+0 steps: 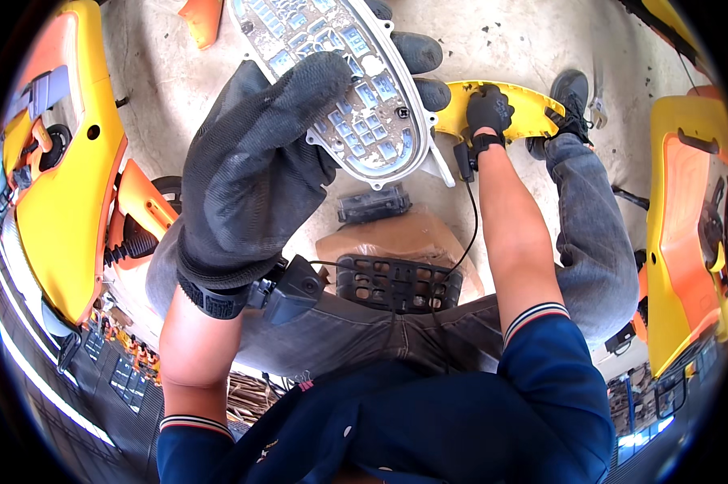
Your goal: The person sits on the floor and uses a screwdriver to remove screws from a scooter headlight assembly. They manipulate the headlight, unscrewing fasteners and separating the casing to access the internal components.
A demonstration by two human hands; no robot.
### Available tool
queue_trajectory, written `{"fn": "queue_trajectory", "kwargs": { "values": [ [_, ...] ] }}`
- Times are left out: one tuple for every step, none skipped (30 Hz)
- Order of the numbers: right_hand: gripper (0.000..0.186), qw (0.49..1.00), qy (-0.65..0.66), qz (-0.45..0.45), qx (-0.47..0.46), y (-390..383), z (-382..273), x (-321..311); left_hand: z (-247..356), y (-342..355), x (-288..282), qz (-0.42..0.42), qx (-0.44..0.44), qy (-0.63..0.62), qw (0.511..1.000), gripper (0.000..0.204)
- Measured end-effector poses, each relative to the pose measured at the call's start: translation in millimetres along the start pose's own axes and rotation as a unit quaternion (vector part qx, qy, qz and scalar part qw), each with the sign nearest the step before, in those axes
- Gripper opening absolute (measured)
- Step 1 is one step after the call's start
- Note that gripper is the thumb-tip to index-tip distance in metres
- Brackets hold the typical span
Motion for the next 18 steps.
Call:
{"fn": "queue_trajectory", "kwargs": {
  "values": [
    [0.028,1.0,-0.007,-0.008,-0.002,0,-1,1,0,-1,-1,0.002,0.009,-0.004,1.0,0.048],
    [0.028,1.0,-0.013,-0.016,-0.003,0,-2,3,-1,-2,-1,0.005,0.018,-0.008,1.0,0.048],
    [0.029,1.0,-0.007,-0.012,-0.005,0,-2,2,0,-2,-1,0.007,0.027,-0.013,1.0,0.047],
    [0.03,1.0,0.0,-0.008,-0.006,-2,-1,1,0,-2,-1,0.008,0.02,-0.012,1.0,0.047],
    [0.031,1.0,0.006,-0.004,-0.007,-3,-1,0,0,-1,0,0.01,0.014,-0.011,1.0,0.046],
    [0.032,1.0,0.007,-0.001,-0.004,-4,-1,-2,0,-1,1,0.013,0.008,-0.011,1.0,0.046],
    [0.033,1.0,0.007,0.002,-0.002,-6,-2,-3,-1,0,1,0.014,0.004,-0.017,1.0,0.046],
    [0.034,1.0,0.007,0.005,0.001,-7,-3,-4,-2,0,1,0.016,0.001,-0.023,1.0,0.045],
    [0.034,1.0,0.006,0.006,0.003,-8,-4,-5,-2,0,2,0.017,-0.003,-0.028,0.999,0.045],
    [0.034,1.0,0.006,0.007,0.004,-10,-5,-6,-2,1,3,0.006,-0.012,-0.013,1.0,0.05],
    [0.034,1.0,0.005,0.008,0.006,-10,-5,-7,0,3,4,-0.004,-0.02,0.002,1.0,0.055],
    [0.034,1.0,0.012,0.01,0.01,-10,-5,-7,0,3,2,0.001,-0.019,0.01,1.0,0.054],
    [0.034,1.0,0.019,0.012,0.014,-9,-4,-7,0,2,0,0.006,-0.017,0.017,1.0,0.054],
    [0.034,0.999,0.026,0.014,0.018,-9,-2,-6,-2,-1,-4,0.027,-0.006,0.017,0.999,0.049],
    [0.034,0.999,0.03,0.017,0.02,-8,-1,-5,-3,-2,-9,0.048,0.006,0.018,0.999,0.044],
    [0.034,0.999,0.034,0.021,0.022,-7,0,-3,-3,-1,-6,0.037,0.003,0.007,0.999,0.044],
    [0.034,0.999,0.038,0.024,0.024,-5,1,-2,-3,0,-4,0.027,0.0,-0.003,1.0,0.044],
    [0.034,0.999,0.031,0.024,0.027,-3,2,0,-3,1,-1,0.016,-0.002,-0.013,1.0,0.043]
  ]
}}
Point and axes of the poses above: each hand's wrist, its own y-axis towards the middle knuckle, its own x-axis out of the palm, z = x × y, the point moved 9 cm from there along y, towards the middle knuckle, and after that the axes turned 10 degrees about x, right-handed, at the moved point
